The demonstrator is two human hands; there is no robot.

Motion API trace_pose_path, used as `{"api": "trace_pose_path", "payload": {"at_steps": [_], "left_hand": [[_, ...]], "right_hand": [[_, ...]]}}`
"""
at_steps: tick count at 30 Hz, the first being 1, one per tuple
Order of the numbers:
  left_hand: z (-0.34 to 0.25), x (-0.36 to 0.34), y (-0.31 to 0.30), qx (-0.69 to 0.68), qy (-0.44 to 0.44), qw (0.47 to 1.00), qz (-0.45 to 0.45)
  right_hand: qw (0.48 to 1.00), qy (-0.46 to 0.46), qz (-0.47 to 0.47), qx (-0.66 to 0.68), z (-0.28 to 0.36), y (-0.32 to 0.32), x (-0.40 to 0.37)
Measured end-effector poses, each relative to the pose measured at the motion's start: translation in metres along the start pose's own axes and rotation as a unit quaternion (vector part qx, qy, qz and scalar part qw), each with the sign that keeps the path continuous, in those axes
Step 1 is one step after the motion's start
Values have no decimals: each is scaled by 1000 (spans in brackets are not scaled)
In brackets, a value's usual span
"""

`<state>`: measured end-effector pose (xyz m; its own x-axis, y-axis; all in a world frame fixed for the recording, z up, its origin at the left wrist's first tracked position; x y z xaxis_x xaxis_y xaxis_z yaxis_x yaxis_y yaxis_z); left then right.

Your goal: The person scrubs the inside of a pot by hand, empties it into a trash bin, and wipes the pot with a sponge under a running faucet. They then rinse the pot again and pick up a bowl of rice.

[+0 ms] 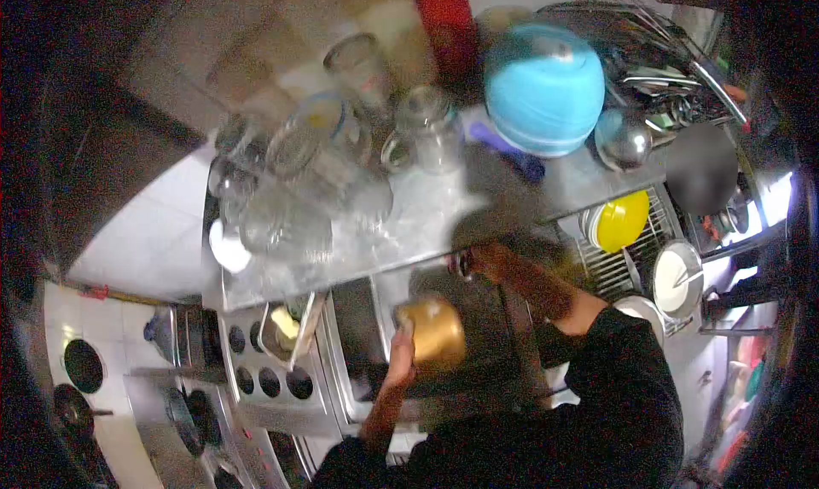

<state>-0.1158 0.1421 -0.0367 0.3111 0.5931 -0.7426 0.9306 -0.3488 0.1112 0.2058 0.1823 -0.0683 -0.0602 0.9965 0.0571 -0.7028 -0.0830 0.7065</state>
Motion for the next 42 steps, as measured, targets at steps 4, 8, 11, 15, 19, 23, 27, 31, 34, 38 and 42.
{"api": "trace_pose_path", "payload": {"at_steps": [4, 8, 11, 15, 19, 23, 27, 31, 34, 38, 42], "left_hand": [[8, 74, 21, 124, -27, 988, -86], [-20, 86, 44, 212, 1, 975, -70], [-30, 94, 49, 231, 114, 961, -100], [-48, 94, 55, 232, 138, 962, -48], [-39, 114, 46, 244, 110, 962, -48], [-28, 119, 44, 244, 199, 948, -38], [-36, 95, 60, -155, 69, 979, 115], [-39, 84, 43, 7, 81, 992, 98], [-43, 84, 34, 105, 23, 994, -27], [-35, 96, 31, -18, 46, 999, 21], [-34, 99, 30, -18, 79, 996, 46]], "right_hand": [[999, -40, -8, 30, 22, 60, -5], [997, -19, -70, 11, 4, 60, 19], [996, 9, -10, -86, 4, 82, 23], [991, -34, 16, -132, -15, 65, 25], [989, -27, 71, -126, -16, 65, 19], [978, -11, 114, -177, -15, 61, 15], [938, -20, 200, -282, -18, 49, 28], [955, -49, 171, -238, -60, 19, 50], [948, -4, 104, -299, -24, 41, 34], [918, 2, 109, -381, -19, 49, 36], [975, 157, 106, -113, -35, 57, 35]]}}
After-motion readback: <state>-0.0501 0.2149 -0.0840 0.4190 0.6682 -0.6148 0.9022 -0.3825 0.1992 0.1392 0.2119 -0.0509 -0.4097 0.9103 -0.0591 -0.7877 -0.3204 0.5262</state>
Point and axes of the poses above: each hand's wrist, its own x-axis towards the middle knuckle, its own y-axis out of the palm, z = x × y, the point moved 2 cm from there along x, towards the middle knuckle, and after that the axes turned 14 degrees about -y, right-handed, at the moved point
